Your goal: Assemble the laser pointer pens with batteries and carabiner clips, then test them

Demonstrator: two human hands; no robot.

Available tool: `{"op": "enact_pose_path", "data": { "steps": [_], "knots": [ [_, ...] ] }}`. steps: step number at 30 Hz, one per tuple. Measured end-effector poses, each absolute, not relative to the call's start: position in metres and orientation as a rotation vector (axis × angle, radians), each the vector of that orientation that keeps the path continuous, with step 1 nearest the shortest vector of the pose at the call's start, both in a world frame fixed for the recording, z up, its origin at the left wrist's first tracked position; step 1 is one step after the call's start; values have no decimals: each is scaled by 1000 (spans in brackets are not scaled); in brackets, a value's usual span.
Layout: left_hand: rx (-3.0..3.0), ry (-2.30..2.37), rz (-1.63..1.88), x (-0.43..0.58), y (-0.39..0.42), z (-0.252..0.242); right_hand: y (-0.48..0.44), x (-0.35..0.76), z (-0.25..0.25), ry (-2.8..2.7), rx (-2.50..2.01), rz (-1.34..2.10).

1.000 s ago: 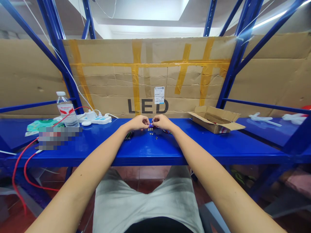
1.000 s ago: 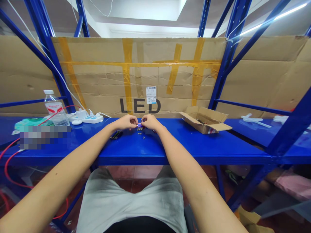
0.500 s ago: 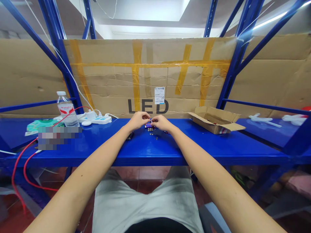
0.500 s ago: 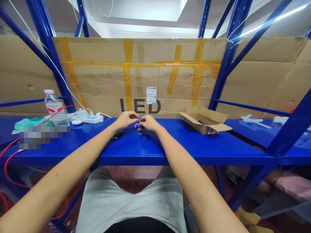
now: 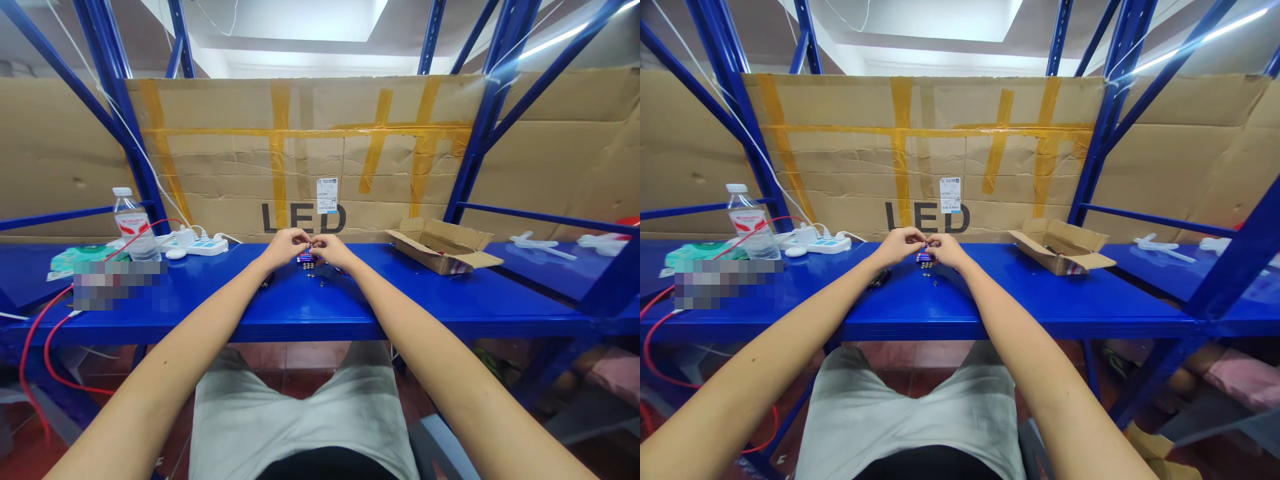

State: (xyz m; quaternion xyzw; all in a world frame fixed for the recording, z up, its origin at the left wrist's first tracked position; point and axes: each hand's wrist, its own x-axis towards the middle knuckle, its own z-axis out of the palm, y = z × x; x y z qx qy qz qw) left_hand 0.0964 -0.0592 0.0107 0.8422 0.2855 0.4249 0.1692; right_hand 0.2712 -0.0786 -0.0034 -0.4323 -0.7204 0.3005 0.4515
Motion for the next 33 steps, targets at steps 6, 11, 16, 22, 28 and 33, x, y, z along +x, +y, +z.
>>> {"op": "enact_pose_path", "data": {
  "steps": [6,11,16,22,28,33],
  "knots": [
    [2510,860,1229,97,-65,12,-76,274,-3,-1699,-976,851],
    [2537,859,1213,98,-66,11,-65,279,-6,-1745,-992,627],
    [2554,879,999,93,-68,15,-65,283,-4,-1843,-1009,352],
    [2512,862,414,87,-71,17,-71,284,-1,-1884,-1036,289],
    [2556,853,338,92,-67,9,-74,284,-1,-1922,-1126,265],
    [2566,936,293,94,-64,6,-73,284,-2,-1942,-1154,279]
  ]
}}
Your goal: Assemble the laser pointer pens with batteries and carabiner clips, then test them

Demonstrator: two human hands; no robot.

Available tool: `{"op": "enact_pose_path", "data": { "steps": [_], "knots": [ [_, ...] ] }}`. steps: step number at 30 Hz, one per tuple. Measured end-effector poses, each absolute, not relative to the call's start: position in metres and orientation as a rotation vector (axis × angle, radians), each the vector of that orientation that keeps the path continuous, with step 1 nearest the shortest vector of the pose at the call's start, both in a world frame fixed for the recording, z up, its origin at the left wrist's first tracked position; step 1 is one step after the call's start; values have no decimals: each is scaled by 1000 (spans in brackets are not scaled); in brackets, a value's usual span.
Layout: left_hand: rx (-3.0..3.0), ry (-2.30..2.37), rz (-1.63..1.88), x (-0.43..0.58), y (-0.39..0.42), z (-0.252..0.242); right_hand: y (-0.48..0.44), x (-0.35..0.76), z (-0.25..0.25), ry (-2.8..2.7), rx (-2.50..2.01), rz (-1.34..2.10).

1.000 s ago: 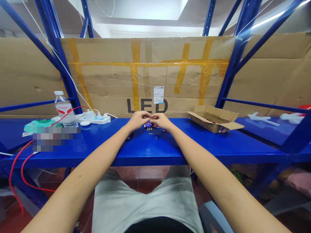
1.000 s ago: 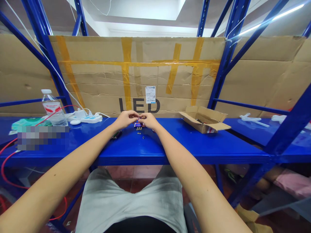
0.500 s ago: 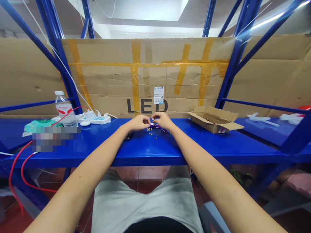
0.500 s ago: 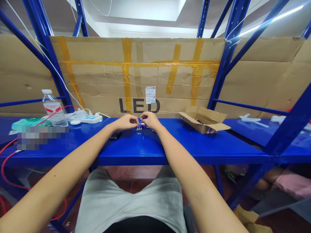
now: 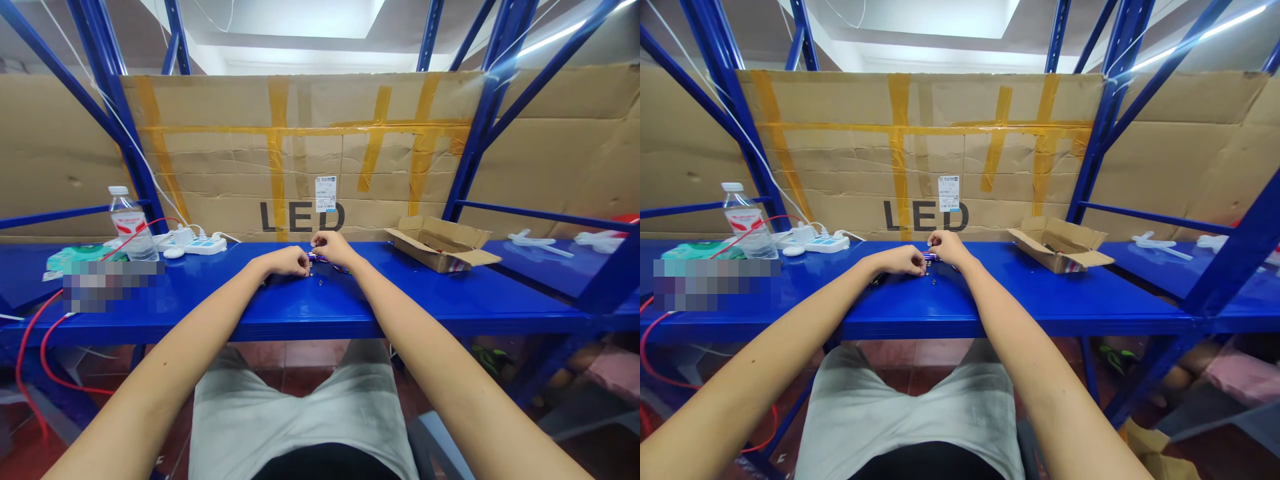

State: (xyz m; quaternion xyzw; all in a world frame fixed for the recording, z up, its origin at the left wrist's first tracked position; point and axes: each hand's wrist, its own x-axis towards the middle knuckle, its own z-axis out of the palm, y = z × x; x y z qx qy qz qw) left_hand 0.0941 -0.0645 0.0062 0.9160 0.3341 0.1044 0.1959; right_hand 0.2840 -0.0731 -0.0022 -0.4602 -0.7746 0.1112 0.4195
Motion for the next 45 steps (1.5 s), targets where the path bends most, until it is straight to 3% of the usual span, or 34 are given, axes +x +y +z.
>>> {"op": "enact_pose_path", "data": {
  "steps": [8,15,20,28,34,40,45],
  "knots": [
    [2504,1025,211,91,-70,9,-76,282,-2,-1971,-1192,314],
    [2626,1095,942,92,-60,12,-75,282,-3,-2001,-1239,362],
    [2626,1022,1105,96,-61,9,-73,281,-3,-2022,-1153,438],
    [2694,928,1096,100,-68,9,-79,279,0,-1746,-1072,877],
    [2702,908,1081,100,-71,11,-74,282,1,-1751,-1087,703],
    [2638,809,486,102,-76,6,-65,285,-2,-1714,-1173,563],
    [2612,832,348,104,-74,4,-64,285,-3,-1725,-1198,545]
  ]
}}
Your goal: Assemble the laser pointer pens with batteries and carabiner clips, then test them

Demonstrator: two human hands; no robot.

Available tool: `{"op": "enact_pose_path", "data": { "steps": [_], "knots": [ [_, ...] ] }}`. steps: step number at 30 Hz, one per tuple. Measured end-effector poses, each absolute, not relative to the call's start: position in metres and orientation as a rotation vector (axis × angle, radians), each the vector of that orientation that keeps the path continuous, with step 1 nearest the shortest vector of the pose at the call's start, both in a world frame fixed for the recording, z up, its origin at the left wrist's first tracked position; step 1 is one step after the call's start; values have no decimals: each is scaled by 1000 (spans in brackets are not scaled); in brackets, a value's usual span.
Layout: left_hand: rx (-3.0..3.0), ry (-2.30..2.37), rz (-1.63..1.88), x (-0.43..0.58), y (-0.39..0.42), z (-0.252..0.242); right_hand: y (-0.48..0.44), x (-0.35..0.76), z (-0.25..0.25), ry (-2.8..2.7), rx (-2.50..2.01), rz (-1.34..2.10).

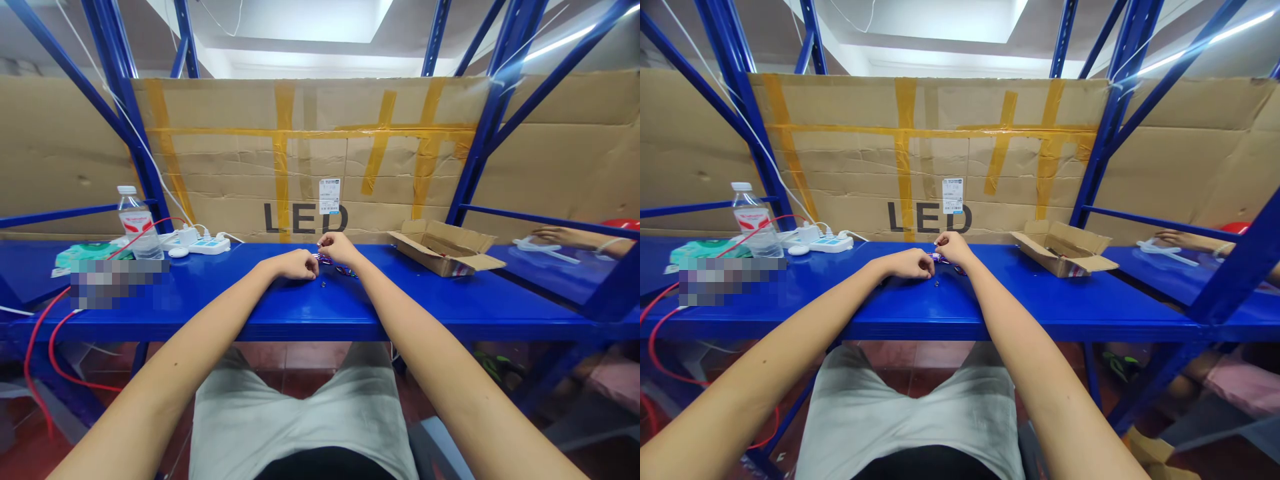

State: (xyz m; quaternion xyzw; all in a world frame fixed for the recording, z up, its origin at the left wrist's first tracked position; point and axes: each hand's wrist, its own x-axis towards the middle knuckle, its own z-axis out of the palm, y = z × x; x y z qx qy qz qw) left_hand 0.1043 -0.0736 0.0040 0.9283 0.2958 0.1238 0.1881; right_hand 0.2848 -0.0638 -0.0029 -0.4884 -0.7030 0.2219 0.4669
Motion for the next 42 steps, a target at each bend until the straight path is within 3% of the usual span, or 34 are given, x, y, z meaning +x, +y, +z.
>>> {"op": "enact_pose_path", "data": {
  "steps": [13,23,26,30,32,42],
  "knots": [
    [2637,1027,140,100,-75,10,-73,279,-1,-1743,-1205,700],
    [2502,1013,178,96,-74,11,-75,280,-2,-1768,-1209,701],
    [2559,1027,369,96,-72,11,-76,279,-1,-1750,-1207,730],
    [2589,1031,1098,97,-67,14,-76,277,-1,-1735,-1202,818],
    [2541,1016,1298,99,-66,15,-76,277,-1,-1732,-1152,910],
    [2546,940,1231,105,-70,13,-85,276,3,-1669,-950,1113]
  ]
}}
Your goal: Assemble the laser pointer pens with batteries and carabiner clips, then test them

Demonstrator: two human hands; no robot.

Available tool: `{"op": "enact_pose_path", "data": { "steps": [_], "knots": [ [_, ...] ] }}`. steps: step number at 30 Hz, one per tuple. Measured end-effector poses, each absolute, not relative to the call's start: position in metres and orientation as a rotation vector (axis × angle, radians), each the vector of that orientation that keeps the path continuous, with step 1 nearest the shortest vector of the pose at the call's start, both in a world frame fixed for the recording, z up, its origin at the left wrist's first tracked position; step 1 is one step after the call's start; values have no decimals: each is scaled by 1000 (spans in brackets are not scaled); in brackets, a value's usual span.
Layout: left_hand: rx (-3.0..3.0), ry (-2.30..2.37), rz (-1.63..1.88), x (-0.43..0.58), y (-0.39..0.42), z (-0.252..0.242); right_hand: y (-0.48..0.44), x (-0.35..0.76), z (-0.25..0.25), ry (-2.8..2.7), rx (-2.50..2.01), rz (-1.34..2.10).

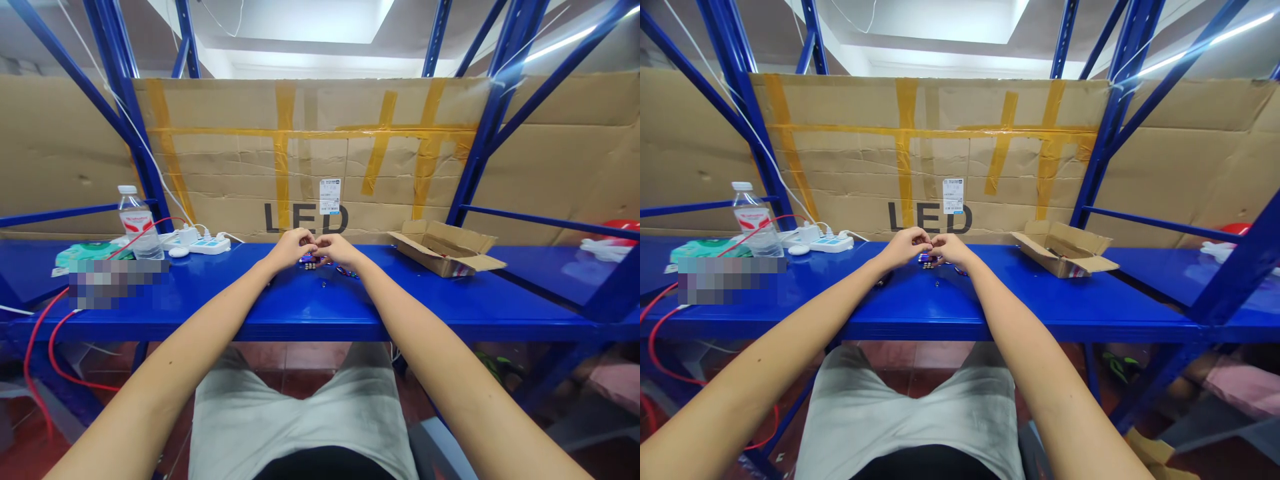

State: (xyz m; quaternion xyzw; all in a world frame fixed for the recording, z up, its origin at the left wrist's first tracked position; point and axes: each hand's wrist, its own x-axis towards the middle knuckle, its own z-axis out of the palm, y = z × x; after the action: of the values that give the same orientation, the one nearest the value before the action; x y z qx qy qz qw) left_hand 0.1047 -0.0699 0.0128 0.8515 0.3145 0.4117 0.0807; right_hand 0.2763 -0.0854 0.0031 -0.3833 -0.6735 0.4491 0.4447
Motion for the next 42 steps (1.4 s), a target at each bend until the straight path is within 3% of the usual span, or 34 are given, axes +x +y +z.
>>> {"op": "enact_pose_path", "data": {
  "steps": [7,13,17,23,31,42],
  "knots": [
    [2531,852,1179,103,-73,12,-71,281,-1,-1600,-1014,930],
    [2443,649,396,110,-83,6,-61,286,-5,-1588,-1084,755],
    [2509,641,254,117,-89,1,-59,286,-7,-1603,-1110,723],
    [2502,691,380,115,-82,0,-60,286,-6,-1661,-1135,669],
    [2299,932,1307,105,-63,4,-61,284,-8,-1876,-1135,490],
    [2159,912,1211,104,-65,7,-67,280,-8,-1966,-1019,409]
  ]
}}
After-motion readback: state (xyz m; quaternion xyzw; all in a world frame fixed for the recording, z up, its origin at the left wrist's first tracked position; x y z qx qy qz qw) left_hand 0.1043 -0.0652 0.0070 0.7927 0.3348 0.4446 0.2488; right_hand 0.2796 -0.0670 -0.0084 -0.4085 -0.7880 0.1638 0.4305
